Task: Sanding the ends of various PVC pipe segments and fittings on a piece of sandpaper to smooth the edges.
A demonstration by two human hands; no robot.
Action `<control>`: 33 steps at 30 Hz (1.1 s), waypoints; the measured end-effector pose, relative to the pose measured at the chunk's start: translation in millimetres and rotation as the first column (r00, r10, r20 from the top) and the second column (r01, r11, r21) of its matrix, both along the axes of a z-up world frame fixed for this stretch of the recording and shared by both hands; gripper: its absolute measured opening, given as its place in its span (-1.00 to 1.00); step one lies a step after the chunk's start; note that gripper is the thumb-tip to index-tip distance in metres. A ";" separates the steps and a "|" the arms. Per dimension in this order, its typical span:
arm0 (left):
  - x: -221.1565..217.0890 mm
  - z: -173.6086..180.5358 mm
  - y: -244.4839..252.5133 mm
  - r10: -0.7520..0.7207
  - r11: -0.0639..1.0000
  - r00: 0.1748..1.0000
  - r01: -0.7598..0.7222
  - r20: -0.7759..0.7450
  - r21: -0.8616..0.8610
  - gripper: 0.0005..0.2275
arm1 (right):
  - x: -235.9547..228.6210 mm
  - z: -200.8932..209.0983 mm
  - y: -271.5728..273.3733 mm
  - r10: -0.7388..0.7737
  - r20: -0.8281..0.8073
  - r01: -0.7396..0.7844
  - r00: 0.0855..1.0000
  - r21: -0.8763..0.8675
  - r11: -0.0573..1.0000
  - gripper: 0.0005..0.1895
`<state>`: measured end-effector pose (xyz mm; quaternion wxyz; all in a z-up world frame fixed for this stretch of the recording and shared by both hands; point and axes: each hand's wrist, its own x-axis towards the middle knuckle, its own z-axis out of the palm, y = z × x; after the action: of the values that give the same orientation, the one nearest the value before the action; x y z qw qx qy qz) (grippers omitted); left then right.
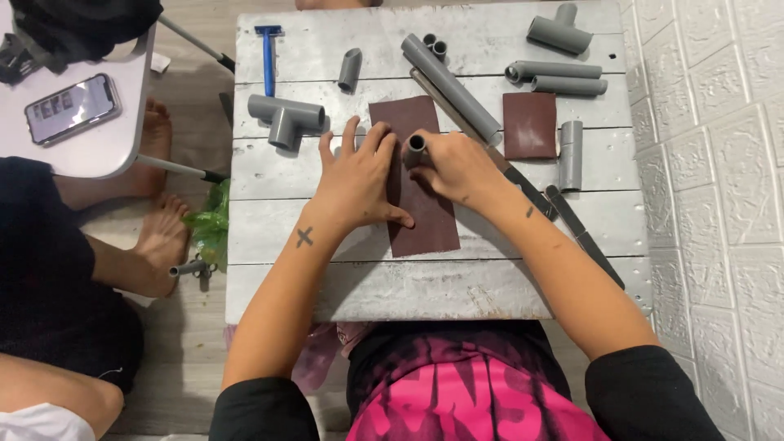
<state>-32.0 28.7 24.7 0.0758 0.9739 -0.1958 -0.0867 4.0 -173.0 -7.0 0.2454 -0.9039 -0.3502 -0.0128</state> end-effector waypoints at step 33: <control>2.1 -5.6 1.4 0.019 0.999 0.997 -0.021 -0.070 -0.029 0.12 | -0.7 0.9 -10.3 0.045 0.004 -0.045 0.999 0.001 0.999 -0.69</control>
<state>-29.9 30.1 19.1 0.0978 0.9710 -0.1844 -0.1167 3.3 -183.3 -6.1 0.2453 -0.8956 -0.3710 -0.0093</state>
